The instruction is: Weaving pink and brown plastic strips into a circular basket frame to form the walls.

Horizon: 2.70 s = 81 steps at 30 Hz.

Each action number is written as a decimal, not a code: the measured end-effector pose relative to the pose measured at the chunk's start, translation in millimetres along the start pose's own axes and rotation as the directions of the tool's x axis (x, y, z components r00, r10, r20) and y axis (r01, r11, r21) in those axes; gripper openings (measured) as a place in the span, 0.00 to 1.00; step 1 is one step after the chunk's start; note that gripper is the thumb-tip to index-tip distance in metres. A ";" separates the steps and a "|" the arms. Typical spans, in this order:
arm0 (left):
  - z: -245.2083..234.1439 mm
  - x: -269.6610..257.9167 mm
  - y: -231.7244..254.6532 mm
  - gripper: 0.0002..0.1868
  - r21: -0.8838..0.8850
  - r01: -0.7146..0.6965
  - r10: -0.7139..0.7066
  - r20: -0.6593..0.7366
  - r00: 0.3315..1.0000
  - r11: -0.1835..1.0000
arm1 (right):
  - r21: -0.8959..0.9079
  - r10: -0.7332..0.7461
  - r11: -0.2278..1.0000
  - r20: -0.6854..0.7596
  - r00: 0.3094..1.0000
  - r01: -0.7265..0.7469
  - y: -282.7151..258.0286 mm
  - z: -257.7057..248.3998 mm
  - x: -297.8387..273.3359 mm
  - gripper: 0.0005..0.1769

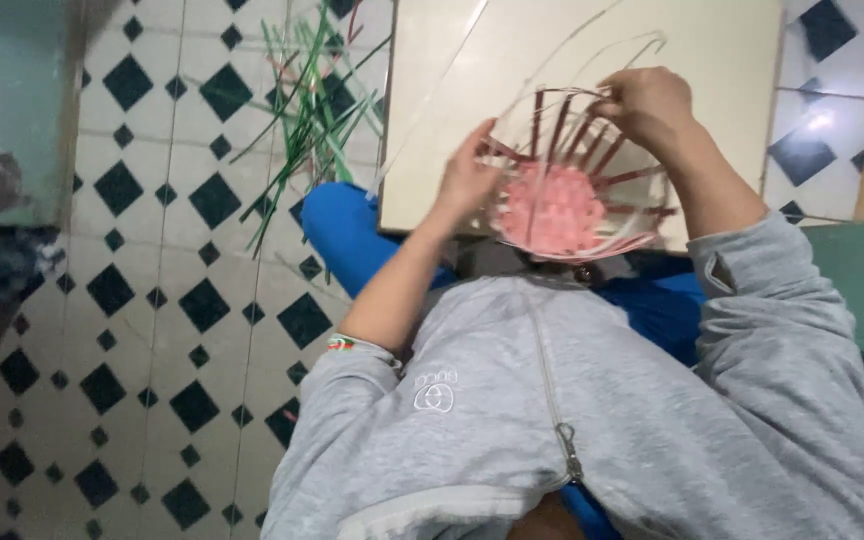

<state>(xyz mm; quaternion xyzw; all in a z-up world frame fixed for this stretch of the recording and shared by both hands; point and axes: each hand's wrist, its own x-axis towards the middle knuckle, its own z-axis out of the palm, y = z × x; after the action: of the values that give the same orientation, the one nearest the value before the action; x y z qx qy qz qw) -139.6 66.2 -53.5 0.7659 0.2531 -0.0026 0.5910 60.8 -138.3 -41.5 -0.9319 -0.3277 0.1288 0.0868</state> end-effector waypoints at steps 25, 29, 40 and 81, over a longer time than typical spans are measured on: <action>-38.5 20.4 32.8 0.35 0.058 -0.243 0.245 -0.037 0.969 0.968 | 0.684 0.167 0.639 -0.571 0.804 0.353 20.5 -29.3 -109.0 0.20; -36.9 -53.2 -16.5 0.23 -0.110 -0.403 0.359 -0.286 0.888 0.909 | 0.788 0.354 0.563 -0.502 0.789 0.248 66.4 54.5 -171.3 0.14; -14.9 -47.6 -73.8 0.25 0.353 -0.096 0.117 -0.039 0.992 0.931 | 0.940 0.407 0.340 -0.181 0.895 0.035 50.0 125.7 -172.0 0.37; -13.0 64.0 63.5 0.15 0.344 -0.262 0.251 0.078 0.965 0.902 | 0.502 0.122 0.858 -0.405 0.906 0.109 -0.5 23.6 -162.3 0.16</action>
<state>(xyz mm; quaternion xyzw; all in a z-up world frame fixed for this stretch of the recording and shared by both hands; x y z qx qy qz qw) -62.8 91.6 -11.6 0.8856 0.1361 0.0178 0.4438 -68.5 -238.8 -34.1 -0.8812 -0.2515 0.0069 0.4003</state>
